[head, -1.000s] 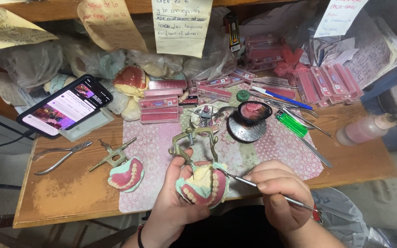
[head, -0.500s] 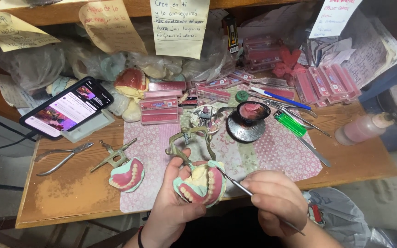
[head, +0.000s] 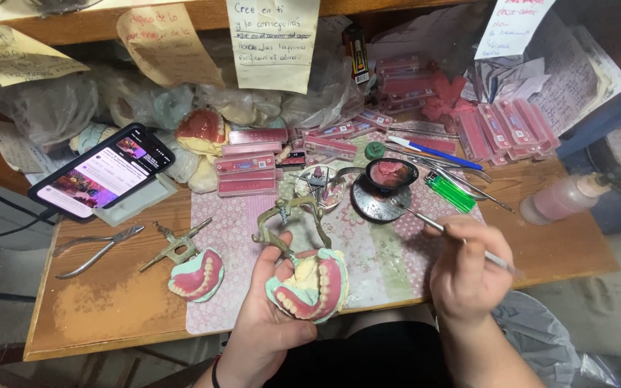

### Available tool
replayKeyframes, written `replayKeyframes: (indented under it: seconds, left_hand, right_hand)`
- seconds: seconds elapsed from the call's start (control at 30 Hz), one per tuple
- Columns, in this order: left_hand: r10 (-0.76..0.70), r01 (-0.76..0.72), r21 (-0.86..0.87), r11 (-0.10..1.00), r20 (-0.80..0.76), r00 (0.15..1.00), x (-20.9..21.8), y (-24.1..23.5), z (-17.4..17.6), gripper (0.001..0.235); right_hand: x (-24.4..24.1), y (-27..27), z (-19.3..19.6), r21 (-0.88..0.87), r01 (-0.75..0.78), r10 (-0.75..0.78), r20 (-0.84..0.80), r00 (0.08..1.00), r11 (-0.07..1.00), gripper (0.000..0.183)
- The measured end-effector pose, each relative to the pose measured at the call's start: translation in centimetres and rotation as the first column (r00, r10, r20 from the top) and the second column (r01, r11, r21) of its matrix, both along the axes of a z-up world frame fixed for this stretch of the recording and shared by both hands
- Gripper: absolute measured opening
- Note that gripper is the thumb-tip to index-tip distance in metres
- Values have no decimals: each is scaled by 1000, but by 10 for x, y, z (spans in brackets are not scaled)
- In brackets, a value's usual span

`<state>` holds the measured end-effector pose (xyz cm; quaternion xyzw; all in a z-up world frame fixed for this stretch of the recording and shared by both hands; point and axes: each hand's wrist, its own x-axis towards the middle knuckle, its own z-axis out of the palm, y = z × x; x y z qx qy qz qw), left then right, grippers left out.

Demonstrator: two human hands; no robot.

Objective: A dental prosthetist is working on dental models, applying material and adjusting the components on a laboratory bench.

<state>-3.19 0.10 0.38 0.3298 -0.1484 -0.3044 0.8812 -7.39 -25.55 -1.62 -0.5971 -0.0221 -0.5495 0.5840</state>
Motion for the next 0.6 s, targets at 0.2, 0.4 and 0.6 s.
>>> replayKeyframes:
  seconds: [0.2, 0.4, 0.6]
  left_hand:
    - [1, -1, -62, 998, -5, 1000, 1, 1, 0, 121]
    - [0, -4, -133, 991, -27, 1000, 1, 3, -17, 111]
    - [15, -13, -121, 993, 17, 1000, 2, 8, -22, 107]
  right_hand:
    - [8, -14, -1, 485, -48, 241, -344, 907, 873, 33]
    - [10, -14, 7, 530, -57, 270, -333, 903, 846, 31]
    - [18, -35, 11, 442, -275, 434, -314, 844, 854, 28]
